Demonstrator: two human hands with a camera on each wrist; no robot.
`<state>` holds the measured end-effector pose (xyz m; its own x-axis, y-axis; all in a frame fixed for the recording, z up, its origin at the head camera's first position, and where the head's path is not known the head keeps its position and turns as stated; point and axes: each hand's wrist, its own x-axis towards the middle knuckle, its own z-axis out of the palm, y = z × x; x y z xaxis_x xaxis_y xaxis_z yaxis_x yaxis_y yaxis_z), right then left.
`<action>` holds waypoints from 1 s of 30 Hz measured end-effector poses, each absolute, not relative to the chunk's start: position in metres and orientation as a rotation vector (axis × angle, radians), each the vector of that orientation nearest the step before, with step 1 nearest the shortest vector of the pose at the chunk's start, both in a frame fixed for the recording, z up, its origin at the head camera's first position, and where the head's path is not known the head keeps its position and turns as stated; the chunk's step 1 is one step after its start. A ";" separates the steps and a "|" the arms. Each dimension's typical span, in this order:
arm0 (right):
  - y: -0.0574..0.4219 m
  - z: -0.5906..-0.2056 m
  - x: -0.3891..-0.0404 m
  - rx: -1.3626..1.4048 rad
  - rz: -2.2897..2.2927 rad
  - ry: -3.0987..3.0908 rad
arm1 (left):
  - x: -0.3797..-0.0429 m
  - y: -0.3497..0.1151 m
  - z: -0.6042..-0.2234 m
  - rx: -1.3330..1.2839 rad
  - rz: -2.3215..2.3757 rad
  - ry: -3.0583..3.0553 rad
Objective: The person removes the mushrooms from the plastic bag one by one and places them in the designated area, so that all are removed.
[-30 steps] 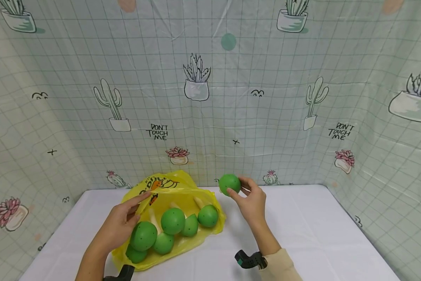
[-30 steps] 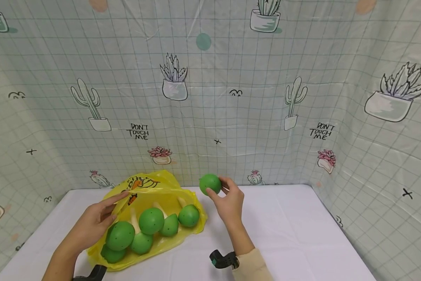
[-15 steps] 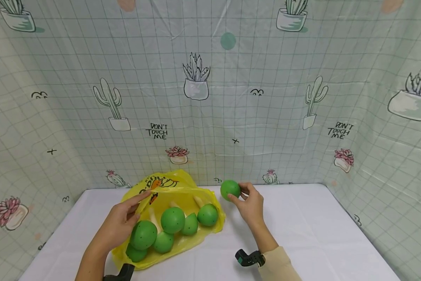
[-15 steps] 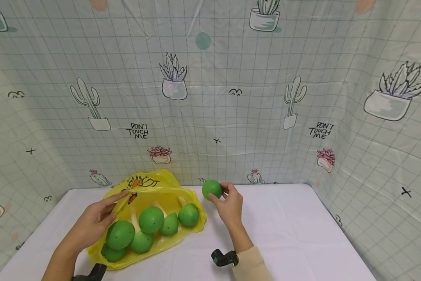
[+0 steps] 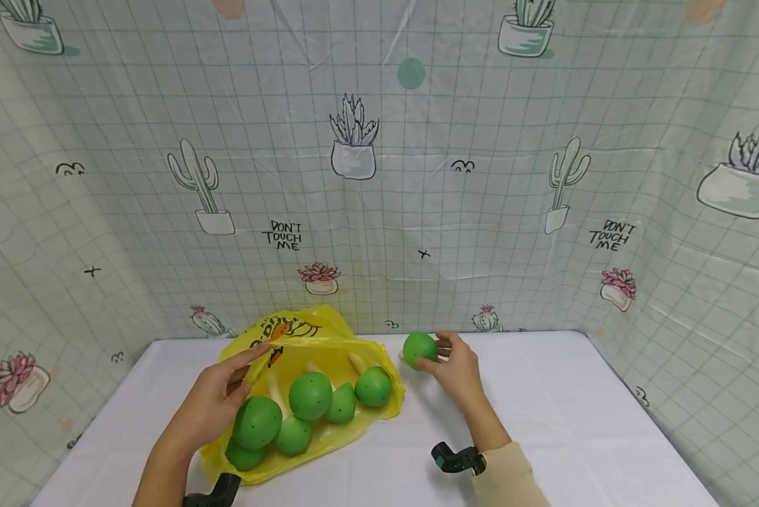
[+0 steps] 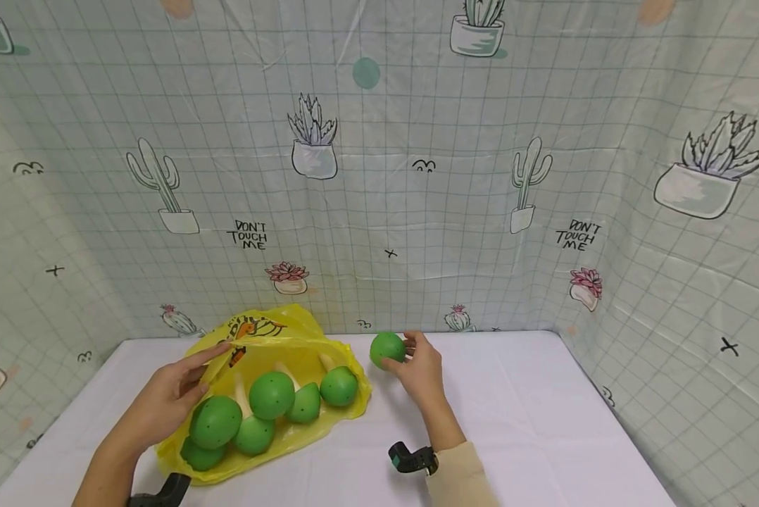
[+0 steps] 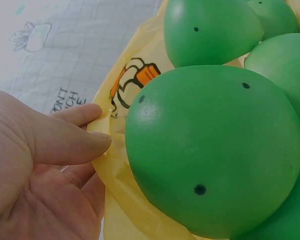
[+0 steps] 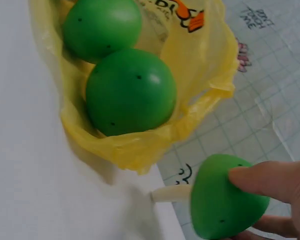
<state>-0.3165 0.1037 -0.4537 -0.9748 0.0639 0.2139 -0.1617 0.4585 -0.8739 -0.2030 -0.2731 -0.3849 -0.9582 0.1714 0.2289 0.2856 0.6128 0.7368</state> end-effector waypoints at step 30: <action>0.122 -0.455 -0.317 0.082 1.373 -2.870 | -0.203 -0.272 -0.383 -0.368 -1.283 -2.710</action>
